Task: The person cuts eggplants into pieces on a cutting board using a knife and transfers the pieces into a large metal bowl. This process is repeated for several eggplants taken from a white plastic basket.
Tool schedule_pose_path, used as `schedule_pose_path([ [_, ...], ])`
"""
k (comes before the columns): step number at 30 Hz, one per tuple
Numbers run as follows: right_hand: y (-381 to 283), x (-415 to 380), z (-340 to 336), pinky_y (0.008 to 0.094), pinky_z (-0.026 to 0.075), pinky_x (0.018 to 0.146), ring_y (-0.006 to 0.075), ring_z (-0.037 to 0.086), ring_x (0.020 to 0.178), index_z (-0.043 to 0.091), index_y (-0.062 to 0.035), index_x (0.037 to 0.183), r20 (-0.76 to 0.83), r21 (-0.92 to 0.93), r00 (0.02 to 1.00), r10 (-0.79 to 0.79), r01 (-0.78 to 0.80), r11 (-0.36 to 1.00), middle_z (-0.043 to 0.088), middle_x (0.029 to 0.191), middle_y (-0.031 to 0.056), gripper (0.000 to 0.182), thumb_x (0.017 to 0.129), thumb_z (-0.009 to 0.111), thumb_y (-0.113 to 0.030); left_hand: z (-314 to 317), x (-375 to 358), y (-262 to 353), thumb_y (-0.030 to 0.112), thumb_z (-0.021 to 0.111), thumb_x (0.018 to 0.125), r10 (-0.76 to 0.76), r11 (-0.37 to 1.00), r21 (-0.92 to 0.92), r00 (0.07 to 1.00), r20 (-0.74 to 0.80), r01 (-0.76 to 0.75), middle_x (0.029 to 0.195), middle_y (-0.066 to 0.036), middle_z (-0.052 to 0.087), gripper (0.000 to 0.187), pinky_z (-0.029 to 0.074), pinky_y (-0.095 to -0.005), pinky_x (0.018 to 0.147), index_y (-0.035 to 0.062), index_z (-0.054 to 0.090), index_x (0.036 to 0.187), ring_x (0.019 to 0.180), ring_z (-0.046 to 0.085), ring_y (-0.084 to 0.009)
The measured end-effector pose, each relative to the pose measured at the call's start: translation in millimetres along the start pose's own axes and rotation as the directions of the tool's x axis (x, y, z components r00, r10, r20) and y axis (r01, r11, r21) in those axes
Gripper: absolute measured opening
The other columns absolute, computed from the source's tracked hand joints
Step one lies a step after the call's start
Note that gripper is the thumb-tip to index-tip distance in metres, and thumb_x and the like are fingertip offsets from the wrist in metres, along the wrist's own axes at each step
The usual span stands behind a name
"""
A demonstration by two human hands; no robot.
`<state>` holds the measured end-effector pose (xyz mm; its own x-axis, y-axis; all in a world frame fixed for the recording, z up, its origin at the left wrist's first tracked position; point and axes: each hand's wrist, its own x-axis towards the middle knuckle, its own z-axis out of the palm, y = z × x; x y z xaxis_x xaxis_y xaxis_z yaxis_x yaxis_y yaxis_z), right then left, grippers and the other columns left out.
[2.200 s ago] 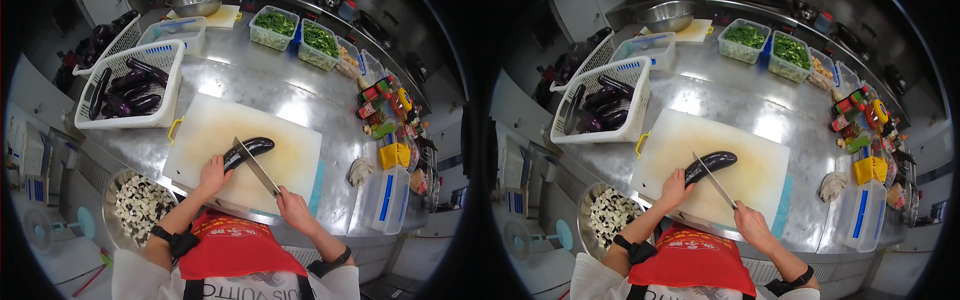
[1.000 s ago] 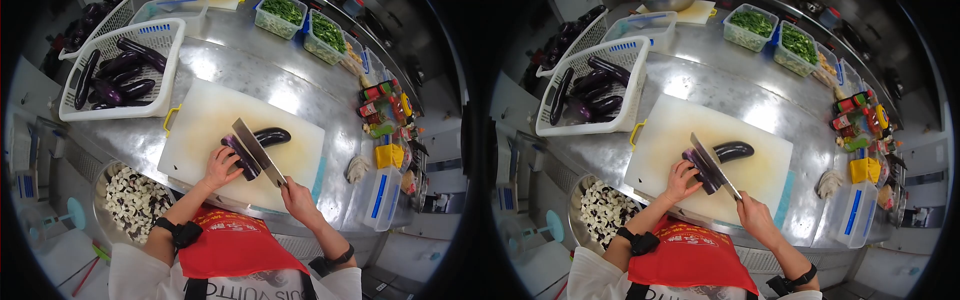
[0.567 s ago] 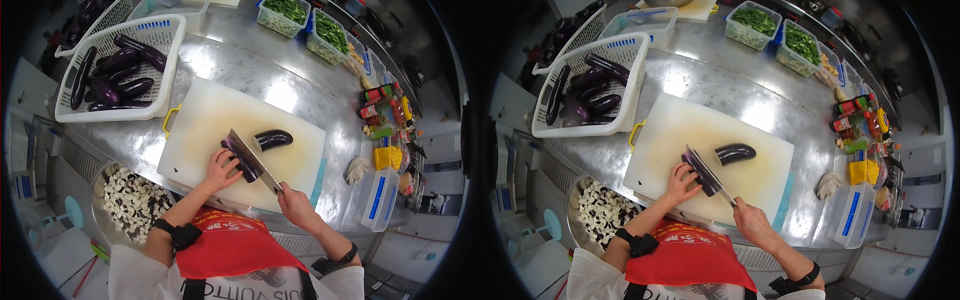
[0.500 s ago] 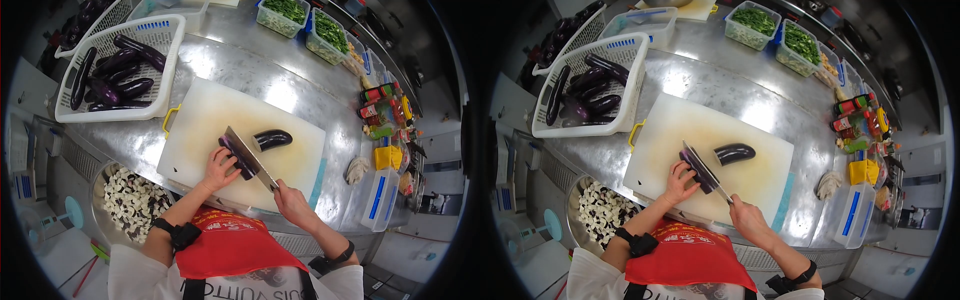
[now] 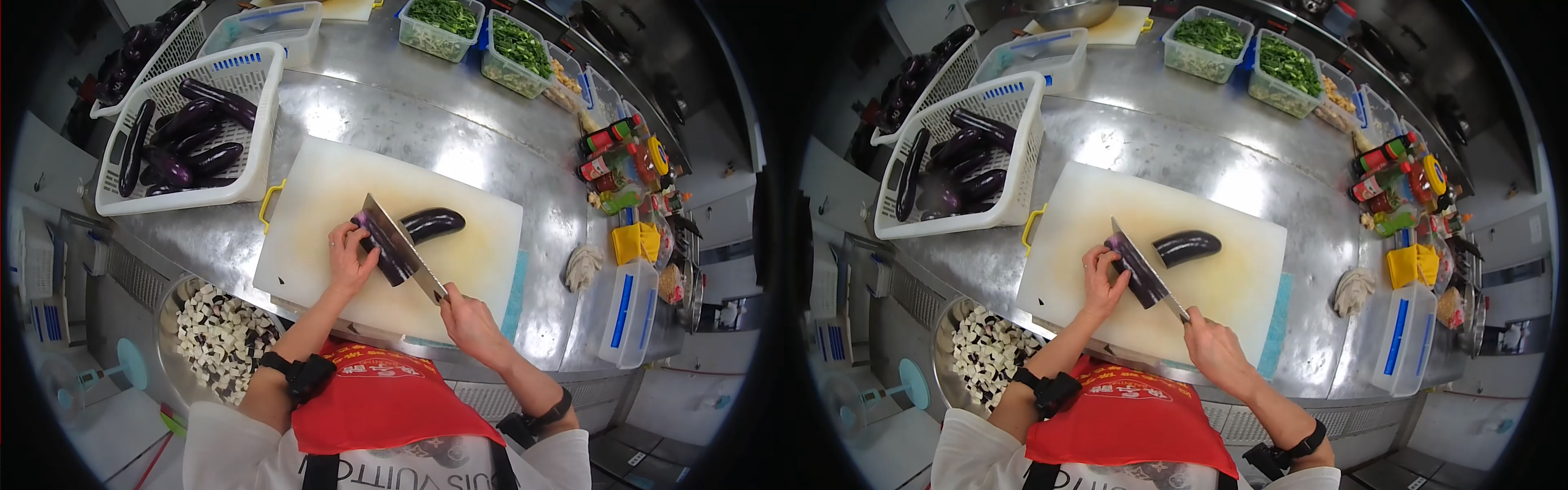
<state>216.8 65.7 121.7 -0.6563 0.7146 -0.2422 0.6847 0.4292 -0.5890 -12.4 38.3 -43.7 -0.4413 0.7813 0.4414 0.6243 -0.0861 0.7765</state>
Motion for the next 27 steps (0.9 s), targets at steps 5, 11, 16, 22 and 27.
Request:
schedule_pose_path([
  [5, -7, 0, -15, 0.0517, 0.046, 0.06, 0.0459, 0.058, 0.066, 0.043, 0.0015, 0.097, 0.01, -0.028, 0.999, 0.049, -0.049, 0.998, 0.059, 0.071, 0.0255, 0.011, 0.094, 0.048, -0.008, 5, -1, -2, 0.022, 0.07, 0.075, 0.01, 1.0, 0.022, 1.0, -0.018, -0.01, 0.114, -0.014, 0.047, 0.034, 0.037, -0.0464, 0.094, 0.0085, 0.058, 0.105, 0.107, 0.045, -0.0343],
  [11, -3, 5, -15, 0.0529, 0.047, 0.058, 0.0456, 0.059, 0.065, 0.044, 0.0016, 0.097, 0.088, -0.052, 0.996, 0.033, -0.029, 0.998, 0.061, 0.072, 0.0246, 0.012, 0.092, 0.048, -0.008, 6, 2, -1, 0.022, 0.071, 0.073, 0.021, 0.999, 0.042, 1.0, -0.02, -0.021, 0.112, -0.013, 0.047, 0.035, 0.037, -0.0468, 0.094, 0.0086, 0.058, 0.103, 0.107, 0.043, -0.0348],
  [16, -8, 18, -22, 0.0531, 0.046, 0.058, 0.0463, 0.058, 0.062, 0.044, 0.0027, 0.097, 0.113, -0.019, 0.993, 0.027, -0.025, 1.0, 0.059, 0.067, 0.0253, 0.012, 0.091, 0.048, -0.007, 7, 3, -5, 0.022, 0.071, 0.071, 0.022, 0.999, 0.035, 1.0, -0.018, -0.021, 0.112, -0.013, 0.047, 0.036, 0.037, -0.047, 0.093, 0.0085, 0.058, 0.101, 0.107, 0.043, -0.0352],
  [22, -13, 50, -13, 0.0536, 0.045, 0.058, 0.0474, 0.058, 0.062, 0.045, 0.0048, 0.096, 0.13, 0.036, 0.991, -0.008, 0.004, 0.999, 0.058, 0.064, 0.0276, 0.013, 0.092, 0.047, -0.007, 8, 1, -7, 0.021, 0.071, 0.068, 0.025, 0.998, 0.054, 0.999, -0.02, -0.024, 0.112, -0.013, 0.046, 0.037, 0.038, -0.0476, 0.093, 0.009, 0.058, 0.101, 0.107, 0.042, -0.0357],
  [27, -3, 66, 11, 0.0538, 0.044, 0.06, 0.048, 0.058, 0.067, 0.044, 0.0051, 0.101, 0.105, 0.067, 0.994, -0.007, 0.0, 0.998, 0.057, 0.068, 0.0294, 0.015, 0.093, 0.047, -0.008, 8, 1, -6, 0.02, 0.071, 0.066, 0.031, 0.996, 0.083, 0.999, -0.012, -0.03, 0.111, -0.012, 0.045, 0.038, 0.038, -0.0482, 0.093, 0.0103, 0.057, 0.1, 0.107, 0.043, -0.036],
])
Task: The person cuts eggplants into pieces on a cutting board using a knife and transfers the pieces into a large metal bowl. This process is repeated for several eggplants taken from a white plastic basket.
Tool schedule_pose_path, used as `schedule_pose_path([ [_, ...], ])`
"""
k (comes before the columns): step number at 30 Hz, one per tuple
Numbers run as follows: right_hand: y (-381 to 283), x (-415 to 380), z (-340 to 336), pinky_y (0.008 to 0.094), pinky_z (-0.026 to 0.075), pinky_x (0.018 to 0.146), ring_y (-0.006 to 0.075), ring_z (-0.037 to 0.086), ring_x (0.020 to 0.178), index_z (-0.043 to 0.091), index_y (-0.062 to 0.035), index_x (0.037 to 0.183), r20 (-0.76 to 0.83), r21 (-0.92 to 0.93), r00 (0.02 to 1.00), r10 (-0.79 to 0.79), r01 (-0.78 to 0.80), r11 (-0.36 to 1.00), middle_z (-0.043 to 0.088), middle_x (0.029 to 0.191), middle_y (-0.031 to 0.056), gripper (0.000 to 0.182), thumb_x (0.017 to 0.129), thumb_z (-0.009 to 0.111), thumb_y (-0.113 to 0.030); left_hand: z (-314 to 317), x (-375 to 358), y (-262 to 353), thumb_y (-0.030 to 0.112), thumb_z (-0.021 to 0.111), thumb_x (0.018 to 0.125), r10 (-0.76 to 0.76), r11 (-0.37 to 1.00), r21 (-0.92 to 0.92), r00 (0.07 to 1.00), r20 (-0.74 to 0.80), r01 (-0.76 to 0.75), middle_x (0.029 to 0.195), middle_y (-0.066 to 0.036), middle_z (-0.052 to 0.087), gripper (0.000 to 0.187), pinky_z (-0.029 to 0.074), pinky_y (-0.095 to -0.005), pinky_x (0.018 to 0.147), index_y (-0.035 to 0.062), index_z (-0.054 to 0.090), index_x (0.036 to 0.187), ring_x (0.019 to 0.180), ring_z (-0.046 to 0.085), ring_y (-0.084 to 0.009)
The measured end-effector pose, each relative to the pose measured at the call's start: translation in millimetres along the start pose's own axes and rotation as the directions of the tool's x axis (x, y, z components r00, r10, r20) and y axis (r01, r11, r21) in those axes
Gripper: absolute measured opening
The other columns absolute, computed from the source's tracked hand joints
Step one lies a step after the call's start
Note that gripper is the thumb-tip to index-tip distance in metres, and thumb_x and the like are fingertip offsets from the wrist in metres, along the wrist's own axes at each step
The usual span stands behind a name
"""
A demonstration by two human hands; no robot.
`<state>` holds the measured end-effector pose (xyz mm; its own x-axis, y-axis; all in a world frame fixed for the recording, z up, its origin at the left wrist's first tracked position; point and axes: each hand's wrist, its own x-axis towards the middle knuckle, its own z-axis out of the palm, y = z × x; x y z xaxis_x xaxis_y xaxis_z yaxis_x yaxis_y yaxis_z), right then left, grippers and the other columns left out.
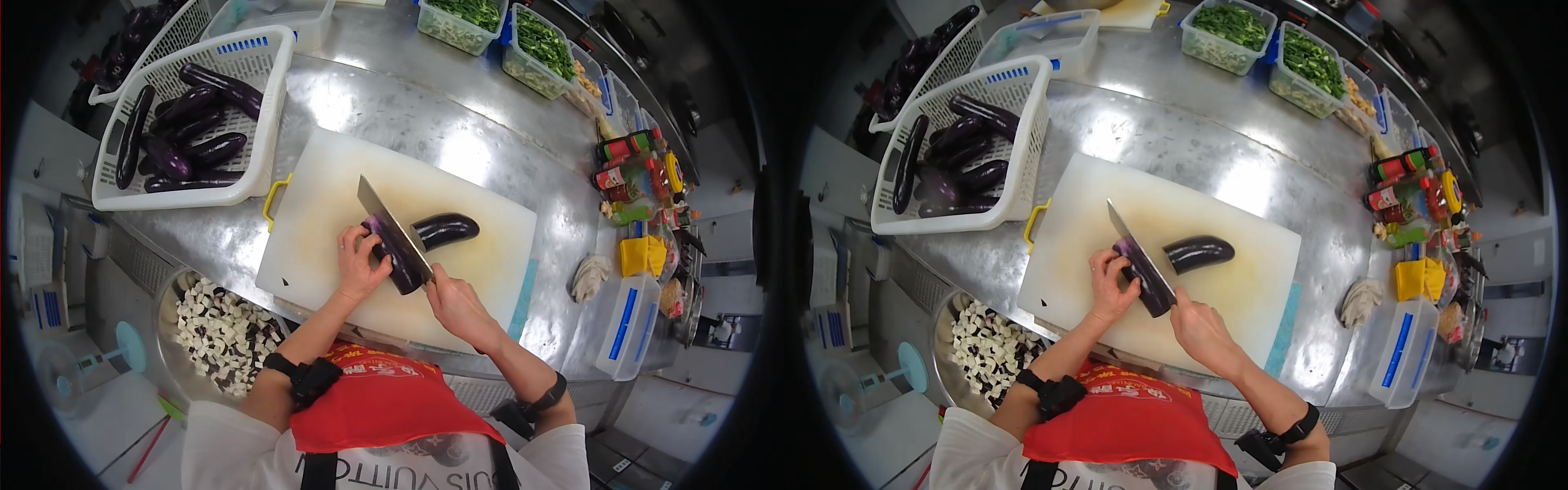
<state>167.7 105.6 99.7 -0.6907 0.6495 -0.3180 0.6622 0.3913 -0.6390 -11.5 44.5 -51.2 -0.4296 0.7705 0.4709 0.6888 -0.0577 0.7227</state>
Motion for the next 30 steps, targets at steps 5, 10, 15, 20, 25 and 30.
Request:
schedule_pose_path([
  [5, 6, -39, -5, 0.0541, 0.045, 0.061, 0.0482, 0.059, 0.068, 0.044, 0.0057, 0.1, 0.041, 0.003, 0.995, 0.091, -0.091, 0.996, 0.059, 0.07, 0.0298, 0.016, 0.093, 0.047, -0.009, 2, -3, -4, 0.018, 0.07, 0.065, -0.007, 1.0, 0.003, 1.0, 0.017, 0.007, 0.11, -0.012, 0.044, 0.039, 0.039, -0.0492, 0.091, 0.0109, 0.055, 0.1, 0.106, 0.044, -0.0358],
  [10, 22, -6, 42, 0.0548, 0.046, 0.06, 0.0474, 0.06, 0.065, 0.045, 0.005, 0.1, -0.077, -0.006, 0.996, 0.037, -0.038, 0.999, 0.06, 0.071, 0.0291, 0.015, 0.092, 0.047, -0.008, 4, 0, -3, 0.019, 0.07, 0.065, 0.017, 1.0, 0.015, 1.0, 0.008, -0.017, 0.11, -0.012, 0.044, 0.04, 0.039, -0.0487, 0.091, 0.0111, 0.055, 0.101, 0.105, 0.044, -0.0353],
  [15, 37, -28, 42, 0.0547, 0.047, 0.06, 0.0474, 0.06, 0.065, 0.045, 0.004, 0.101, -0.093, 0.018, 0.995, 0.033, -0.032, 0.999, 0.06, 0.071, 0.0289, 0.015, 0.091, 0.048, -0.008, 3, -4, -3, 0.023, 0.069, 0.067, -0.019, 1.0, 0.022, 1.0, 0.024, 0.019, 0.114, -0.013, 0.045, 0.039, 0.039, -0.0494, 0.091, 0.0114, 0.056, 0.102, 0.109, 0.044, -0.0357],
  [20, 62, -70, 22, 0.0539, 0.049, 0.06, 0.047, 0.061, 0.065, 0.048, 0.0027, 0.099, -0.137, -0.01, 0.982, 0.132, -0.134, 0.991, 0.061, 0.069, 0.0283, 0.016, 0.093, 0.05, -0.011, 4, 26, 24, 0.026, 0.071, 0.072, 0.109, 0.975, 0.184, 0.989, 0.101, -0.126, 0.119, -0.013, 0.049, 0.036, 0.036, -0.0482, 0.096, 0.0112, 0.059, 0.103, 0.118, 0.043, -0.035],
  [25, 65, -69, 20, 0.0542, 0.048, 0.059, 0.0467, 0.061, 0.065, 0.048, 0.0025, 0.098, -0.231, -0.036, 0.965, 0.124, -0.136, 0.99, 0.061, 0.07, 0.0282, 0.015, 0.093, 0.05, -0.011, 0, 16, 21, 0.03, 0.073, 0.072, 0.098, 0.965, 0.203, 0.947, 0.305, -0.165, 0.12, -0.011, 0.051, 0.038, 0.035, -0.0502, 0.097, 0.0119, 0.062, 0.105, 0.12, 0.043, -0.0355],
  [30, 57, -72, 23, 0.0541, 0.048, 0.059, 0.0467, 0.061, 0.065, 0.045, 0.0001, 0.098, -0.161, -0.069, 0.982, 0.104, -0.116, 0.991, 0.062, 0.073, 0.027, 0.013, 0.093, 0.05, -0.011, -32, -19, 20, 0.021, 0.075, 0.071, 0.108, 0.982, 0.123, 0.96, 0.259, -0.144, 0.12, -0.01, 0.051, 0.037, 0.039, -0.0473, 0.096, 0.0123, 0.063, 0.105, 0.117, 0.045, -0.0346],
])
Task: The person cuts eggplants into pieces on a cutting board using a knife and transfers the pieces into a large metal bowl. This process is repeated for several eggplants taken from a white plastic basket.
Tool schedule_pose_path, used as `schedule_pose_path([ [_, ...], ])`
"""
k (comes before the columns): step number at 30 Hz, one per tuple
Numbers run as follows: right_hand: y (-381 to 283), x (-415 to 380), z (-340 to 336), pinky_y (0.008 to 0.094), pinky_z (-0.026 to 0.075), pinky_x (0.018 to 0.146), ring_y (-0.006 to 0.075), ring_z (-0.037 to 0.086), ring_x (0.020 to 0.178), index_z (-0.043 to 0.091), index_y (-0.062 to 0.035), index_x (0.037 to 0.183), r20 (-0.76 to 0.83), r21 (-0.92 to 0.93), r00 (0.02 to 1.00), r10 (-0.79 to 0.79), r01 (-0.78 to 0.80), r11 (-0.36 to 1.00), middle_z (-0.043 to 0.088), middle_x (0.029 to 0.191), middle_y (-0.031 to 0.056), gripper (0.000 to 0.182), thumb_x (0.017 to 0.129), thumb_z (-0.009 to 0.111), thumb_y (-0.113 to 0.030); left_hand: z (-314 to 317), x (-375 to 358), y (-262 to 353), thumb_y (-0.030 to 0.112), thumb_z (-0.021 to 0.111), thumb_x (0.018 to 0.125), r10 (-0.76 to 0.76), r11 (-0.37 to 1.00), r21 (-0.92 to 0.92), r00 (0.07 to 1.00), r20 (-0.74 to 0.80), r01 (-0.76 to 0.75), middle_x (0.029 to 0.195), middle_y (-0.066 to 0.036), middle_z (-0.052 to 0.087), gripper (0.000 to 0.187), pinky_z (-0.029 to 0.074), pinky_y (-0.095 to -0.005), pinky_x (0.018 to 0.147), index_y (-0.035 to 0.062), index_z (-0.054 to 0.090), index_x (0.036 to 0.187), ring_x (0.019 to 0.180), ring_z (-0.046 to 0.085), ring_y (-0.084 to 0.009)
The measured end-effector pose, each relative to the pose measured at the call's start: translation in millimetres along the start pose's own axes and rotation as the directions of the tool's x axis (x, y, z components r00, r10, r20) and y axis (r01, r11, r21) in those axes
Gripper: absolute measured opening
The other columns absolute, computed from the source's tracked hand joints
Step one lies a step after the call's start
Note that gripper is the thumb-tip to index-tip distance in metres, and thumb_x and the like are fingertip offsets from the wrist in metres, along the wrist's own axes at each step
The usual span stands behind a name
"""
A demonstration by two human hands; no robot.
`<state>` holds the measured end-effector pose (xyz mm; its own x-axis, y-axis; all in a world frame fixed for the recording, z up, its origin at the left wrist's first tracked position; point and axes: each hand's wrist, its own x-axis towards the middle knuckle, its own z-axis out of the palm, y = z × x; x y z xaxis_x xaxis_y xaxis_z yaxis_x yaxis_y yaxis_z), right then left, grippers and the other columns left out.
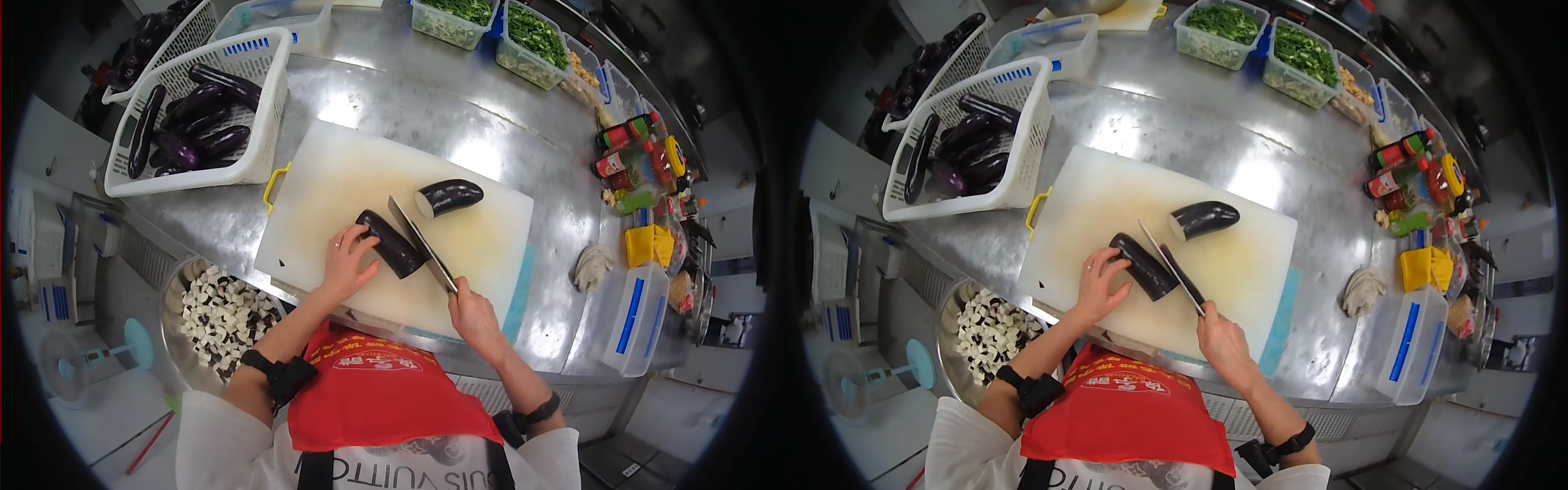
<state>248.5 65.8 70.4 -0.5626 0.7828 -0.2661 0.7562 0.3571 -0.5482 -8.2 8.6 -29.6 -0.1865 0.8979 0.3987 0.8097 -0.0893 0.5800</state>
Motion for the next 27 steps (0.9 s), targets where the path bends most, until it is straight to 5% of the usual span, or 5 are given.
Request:
schedule_pose_path([
  [12, -27, 8, -40, 0.0522, 0.047, 0.058, 0.0446, 0.059, 0.065, 0.043, -0.0009, 0.098, 0.149, -0.081, 0.973, -0.175, 0.188, 0.979, 0.061, 0.074, 0.0234, 0.013, 0.091, 0.051, -0.008, 20, -5, -2, 0.019, 0.077, 0.071, -0.018, 1.0, 0.02, 0.993, -0.117, 0.021, 0.112, -0.009, 0.053, 0.031, 0.043, -0.0435, 0.092, 0.0114, 0.065, 0.098, 0.109, 0.048, -0.0337],
  [21, -48, 38, -50, 0.055, 0.045, 0.059, 0.0478, 0.058, 0.064, 0.042, 0.0028, 0.1, 0.298, -0.045, 0.947, -0.123, 0.142, 0.989, 0.059, 0.067, 0.0284, 0.015, 0.092, 0.049, -0.008, 20, -6, -3, 0.021, 0.077, 0.072, -0.008, 0.999, 0.039, 0.994, -0.112, 0.012, 0.113, -0.009, 0.053, 0.031, 0.043, -0.0442, 0.093, 0.012, 0.065, 0.099, 0.111, 0.048, -0.0334],
  [24, -40, 53, -22, 0.055, 0.045, 0.06, 0.0478, 0.058, 0.064, 0.042, 0.0027, 0.1, 0.288, -0.037, 0.951, -0.11, 0.126, 0.991, 0.059, 0.068, 0.0285, 0.016, 0.092, 0.05, -0.008, 19, -4, -3, 0.021, 0.076, 0.072, -0.014, 0.999, 0.034, 0.994, -0.112, 0.018, 0.113, -0.009, 0.053, 0.031, 0.042, -0.0445, 0.092, 0.0119, 0.064, 0.099, 0.111, 0.048, -0.0335],
  [27, -18, 44, 22, 0.0543, 0.046, 0.06, 0.0472, 0.059, 0.064, 0.042, 0.0022, 0.1, 0.082, -0.007, 0.988, -0.134, 0.135, 0.991, 0.06, 0.068, 0.0276, 0.017, 0.092, 0.051, -0.009, 21, -6, 0, 0.021, 0.076, 0.072, -0.013, 0.999, 0.036, 0.994, -0.106, 0.017, 0.113, -0.009, 0.053, 0.031, 0.042, -0.0446, 0.092, 0.0121, 0.064, 0.099, 0.111, 0.048, -0.0337],
])
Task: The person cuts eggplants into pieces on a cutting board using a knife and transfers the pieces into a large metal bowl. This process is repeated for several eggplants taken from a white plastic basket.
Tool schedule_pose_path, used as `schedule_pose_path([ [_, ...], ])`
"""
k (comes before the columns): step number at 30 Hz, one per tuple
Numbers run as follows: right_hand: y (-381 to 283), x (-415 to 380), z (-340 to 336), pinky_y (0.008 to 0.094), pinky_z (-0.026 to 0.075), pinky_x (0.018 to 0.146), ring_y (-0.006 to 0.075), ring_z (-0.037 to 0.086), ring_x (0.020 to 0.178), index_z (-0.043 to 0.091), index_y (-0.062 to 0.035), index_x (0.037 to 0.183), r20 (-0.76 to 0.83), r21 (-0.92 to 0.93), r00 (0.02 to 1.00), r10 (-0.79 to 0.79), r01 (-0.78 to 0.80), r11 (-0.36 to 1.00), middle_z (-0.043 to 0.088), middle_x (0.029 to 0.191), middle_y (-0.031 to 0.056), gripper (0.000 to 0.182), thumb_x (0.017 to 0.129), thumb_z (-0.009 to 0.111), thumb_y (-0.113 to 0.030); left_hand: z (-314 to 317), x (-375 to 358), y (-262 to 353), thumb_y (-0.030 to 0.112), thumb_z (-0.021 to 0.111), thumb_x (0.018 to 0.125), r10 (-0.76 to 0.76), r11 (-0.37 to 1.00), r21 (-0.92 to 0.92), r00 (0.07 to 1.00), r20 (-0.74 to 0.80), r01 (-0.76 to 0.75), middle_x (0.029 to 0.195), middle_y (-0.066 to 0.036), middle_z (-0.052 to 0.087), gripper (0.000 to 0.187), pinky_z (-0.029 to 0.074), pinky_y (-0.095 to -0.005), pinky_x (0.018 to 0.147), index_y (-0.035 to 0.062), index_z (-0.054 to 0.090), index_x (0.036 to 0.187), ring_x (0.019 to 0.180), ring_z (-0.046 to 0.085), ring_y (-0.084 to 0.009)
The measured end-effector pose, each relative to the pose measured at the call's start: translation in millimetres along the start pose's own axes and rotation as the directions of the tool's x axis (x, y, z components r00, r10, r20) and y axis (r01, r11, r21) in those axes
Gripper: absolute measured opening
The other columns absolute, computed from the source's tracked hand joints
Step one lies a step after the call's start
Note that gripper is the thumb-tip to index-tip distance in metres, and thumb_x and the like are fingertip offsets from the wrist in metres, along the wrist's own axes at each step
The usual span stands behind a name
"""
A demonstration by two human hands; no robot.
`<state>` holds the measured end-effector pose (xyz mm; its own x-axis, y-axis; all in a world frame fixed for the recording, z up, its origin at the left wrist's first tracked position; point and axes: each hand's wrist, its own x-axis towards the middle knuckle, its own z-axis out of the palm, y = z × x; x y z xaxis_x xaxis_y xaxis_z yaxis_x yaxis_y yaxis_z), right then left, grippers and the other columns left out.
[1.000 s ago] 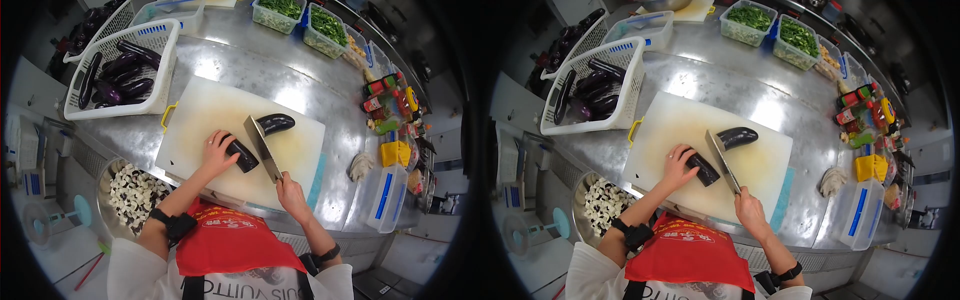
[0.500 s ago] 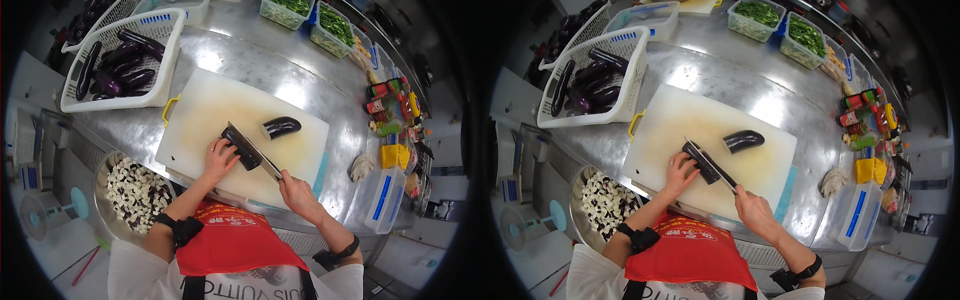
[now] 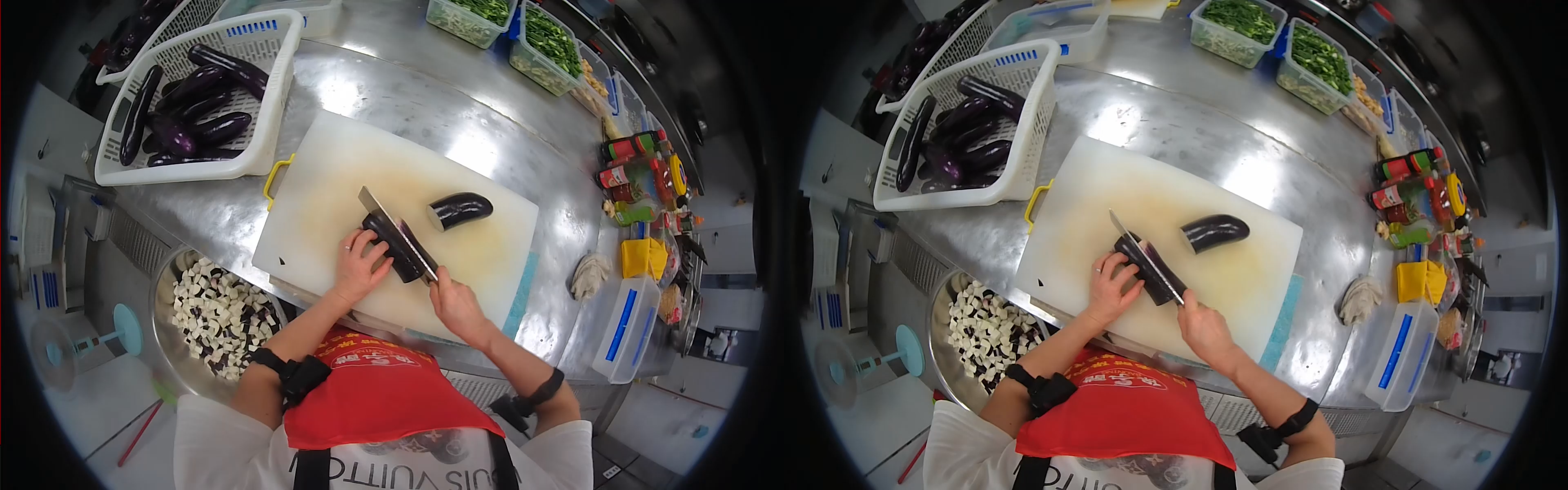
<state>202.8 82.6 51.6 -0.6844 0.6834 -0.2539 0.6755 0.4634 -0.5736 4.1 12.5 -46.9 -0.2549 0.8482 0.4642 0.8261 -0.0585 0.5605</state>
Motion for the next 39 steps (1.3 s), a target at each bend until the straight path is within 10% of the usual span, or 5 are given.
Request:
schedule_pose_path([
  [22, 7, -55, -46, 0.0415, 0.045, 0.056, 0.0411, 0.06, 0.063, 0.049, 0.0023, 0.105, -0.256, 0.386, 0.936, 0.24, -0.128, 0.914, 0.059, 0.071, 0.0245, 0.015, 0.094, 0.051, -0.007, -29, 86, 13, 0.017, 0.069, 0.068, 0.429, 0.899, -0.028, 0.867, 0.255, -0.437, 0.122, -0.013, 0.048, 0.049, 0.034, -0.0455, 0.096, 0.0106, 0.051, 0.114, 0.114, 0.048, -0.0308],
  [26, 8, -56, -48, 0.0396, 0.046, 0.057, 0.0386, 0.061, 0.063, 0.049, 0.0026, 0.107, -0.26, 0.418, 0.926, 0.273, -0.147, 0.896, 0.06, 0.072, 0.0236, 0.016, 0.094, 0.05, -0.007, -7, 84, 6, 0.022, 0.072, 0.072, 0.134, 0.985, 0.003, 0.786, 0.604, -0.171, 0.12, -0.013, 0.051, 0.053, 0.034, -0.0445, 0.097, 0.0118, 0.049, 0.118, 0.115, 0.05, -0.0324],
  [29, 19, -62, -38, 0.0317, 0.042, 0.048, 0.0144, 0.053, 0.051, 0.052, 0.0001, 0.105, -0.333, 0.415, 0.912, 0.24, -0.087, 0.906, 0.056, 0.062, 0.0088, 0.015, 0.095, 0.049, -0.011, -13, 97, 15, 0.027, 0.077, 0.069, -0.085, 0.993, 0.118, 0.743, 0.663, 0.009, 0.116, -0.014, 0.053, 0.059, 0.036, -0.0441, 0.095, 0.0109, 0.048, 0.119, 0.112, 0.051, -0.0333],
  [35, 18, -70, -38, 0.0377, 0.047, 0.059, 0.0381, 0.064, 0.066, 0.05, 0.0032, 0.107, -0.26, 0.473, 0.906, 0.334, -0.182, 0.862, 0.062, 0.075, 0.024, 0.017, 0.094, 0.051, -0.007, -24, 116, 18, 0.026, 0.079, 0.068, -0.182, 0.983, 0.157, 0.593, 0.785, 0.094, 0.091, -0.009, 0.061, 0.059, 0.038, -0.044, 0.09, 0.0095, 0.049, 0.117, 0.101, 0.057, -0.029],
  [39, 25, -73, -33, 0.0355, 0.045, 0.054, 0.0284, 0.06, 0.059, 0.05, 0.0023, 0.108, -0.307, 0.472, 0.904, 0.299, -0.128, 0.872, 0.06, 0.07, 0.0185, 0.017, 0.094, 0.051, -0.008, -23, 106, -4, 0.019, 0.072, 0.075, 0.138, 0.986, -0.041, 0.654, 0.744, -0.161, 0.086, -0.007, 0.062, 0.031, 0.04, -0.0416, 0.086, 0.0097, 0.059, 0.102, 0.094, 0.058, -0.0271],
])
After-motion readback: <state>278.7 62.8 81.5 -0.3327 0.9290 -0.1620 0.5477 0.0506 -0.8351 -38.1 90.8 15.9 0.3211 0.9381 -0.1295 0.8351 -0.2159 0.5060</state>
